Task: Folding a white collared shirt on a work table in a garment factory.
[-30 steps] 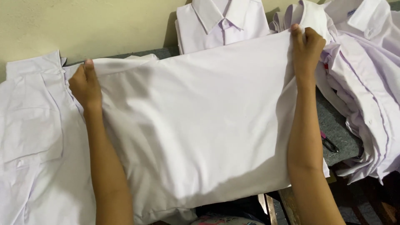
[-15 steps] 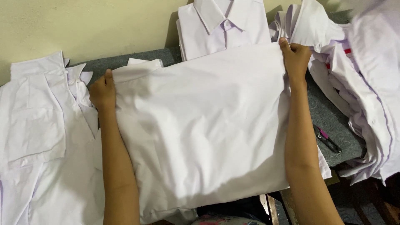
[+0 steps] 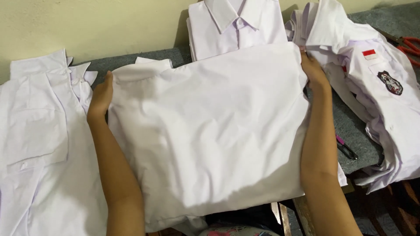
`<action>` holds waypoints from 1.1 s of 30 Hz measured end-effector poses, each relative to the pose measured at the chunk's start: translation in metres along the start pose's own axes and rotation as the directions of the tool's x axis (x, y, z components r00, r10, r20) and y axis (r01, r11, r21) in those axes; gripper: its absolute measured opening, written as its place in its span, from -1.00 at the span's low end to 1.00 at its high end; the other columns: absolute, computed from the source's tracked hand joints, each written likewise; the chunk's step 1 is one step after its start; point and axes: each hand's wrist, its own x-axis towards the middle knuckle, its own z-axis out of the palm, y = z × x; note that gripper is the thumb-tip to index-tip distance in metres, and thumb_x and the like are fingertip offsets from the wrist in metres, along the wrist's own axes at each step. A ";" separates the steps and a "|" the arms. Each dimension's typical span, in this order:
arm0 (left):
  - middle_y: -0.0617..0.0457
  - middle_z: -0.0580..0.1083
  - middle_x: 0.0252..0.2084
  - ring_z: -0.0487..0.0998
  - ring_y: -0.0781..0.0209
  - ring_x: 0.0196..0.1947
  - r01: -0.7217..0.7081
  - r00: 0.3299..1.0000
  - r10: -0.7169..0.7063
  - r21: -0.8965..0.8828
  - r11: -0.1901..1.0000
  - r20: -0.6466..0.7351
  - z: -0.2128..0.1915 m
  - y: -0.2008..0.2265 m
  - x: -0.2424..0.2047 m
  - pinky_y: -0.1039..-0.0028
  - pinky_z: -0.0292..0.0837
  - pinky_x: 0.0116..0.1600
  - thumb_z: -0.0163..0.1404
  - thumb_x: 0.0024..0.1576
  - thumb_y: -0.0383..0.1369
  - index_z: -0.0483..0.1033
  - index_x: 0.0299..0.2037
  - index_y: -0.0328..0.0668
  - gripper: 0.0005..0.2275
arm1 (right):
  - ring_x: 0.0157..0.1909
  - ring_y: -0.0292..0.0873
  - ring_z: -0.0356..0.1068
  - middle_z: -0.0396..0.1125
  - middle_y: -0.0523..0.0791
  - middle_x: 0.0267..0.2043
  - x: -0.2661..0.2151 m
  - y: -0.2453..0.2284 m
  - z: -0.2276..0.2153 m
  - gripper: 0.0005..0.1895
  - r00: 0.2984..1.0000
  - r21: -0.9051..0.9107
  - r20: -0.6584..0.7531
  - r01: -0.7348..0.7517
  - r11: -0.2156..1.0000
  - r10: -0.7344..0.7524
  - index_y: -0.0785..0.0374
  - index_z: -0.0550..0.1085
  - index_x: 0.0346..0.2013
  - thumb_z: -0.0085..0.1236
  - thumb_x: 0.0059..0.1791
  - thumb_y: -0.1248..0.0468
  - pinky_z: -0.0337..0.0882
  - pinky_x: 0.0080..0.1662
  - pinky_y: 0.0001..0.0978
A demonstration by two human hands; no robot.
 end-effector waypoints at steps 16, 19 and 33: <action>0.10 0.25 -0.47 0.24 0.22 -0.35 -0.419 0.860 0.421 0.072 0.905 -0.289 0.037 -0.126 0.131 0.24 0.14 -0.23 -0.26 0.43 0.19 0.19 -0.45 -0.17 -0.40 | -0.38 -0.46 -0.05 -0.07 -0.43 -0.51 -0.086 -0.087 -0.021 -0.41 0.899 -0.067 0.094 0.435 0.898 -0.428 -0.01 0.13 -0.54 -0.09 0.28 -0.17 0.02 -0.24 -0.55; -0.03 0.38 -0.42 0.38 0.07 -0.35 -0.492 0.798 0.509 0.139 0.859 -0.323 0.045 -0.133 0.142 0.21 0.21 -0.22 -0.31 0.46 0.17 0.31 -0.39 -0.23 -0.40 | -0.44 -0.40 -0.23 -0.26 -0.37 -0.55 -0.078 -0.082 -0.015 -0.31 0.872 -0.138 -0.008 0.483 0.865 -0.489 0.00 -0.08 -0.60 -0.03 0.28 -0.08 -0.20 -0.32 -0.43; -0.37 0.50 -0.11 0.43 -0.45 0.06 -0.033 0.999 0.042 0.297 0.954 -0.025 0.020 -0.070 0.017 -0.03 0.23 0.15 -0.59 0.36 0.18 0.48 -0.15 -0.44 -0.26 | -0.19 -0.29 0.03 0.06 -0.22 -0.31 -0.158 -0.091 -0.029 -0.36 0.967 -0.119 0.205 0.175 0.977 -0.149 0.13 0.18 -0.35 -0.43 0.10 -0.38 0.03 -0.12 -0.37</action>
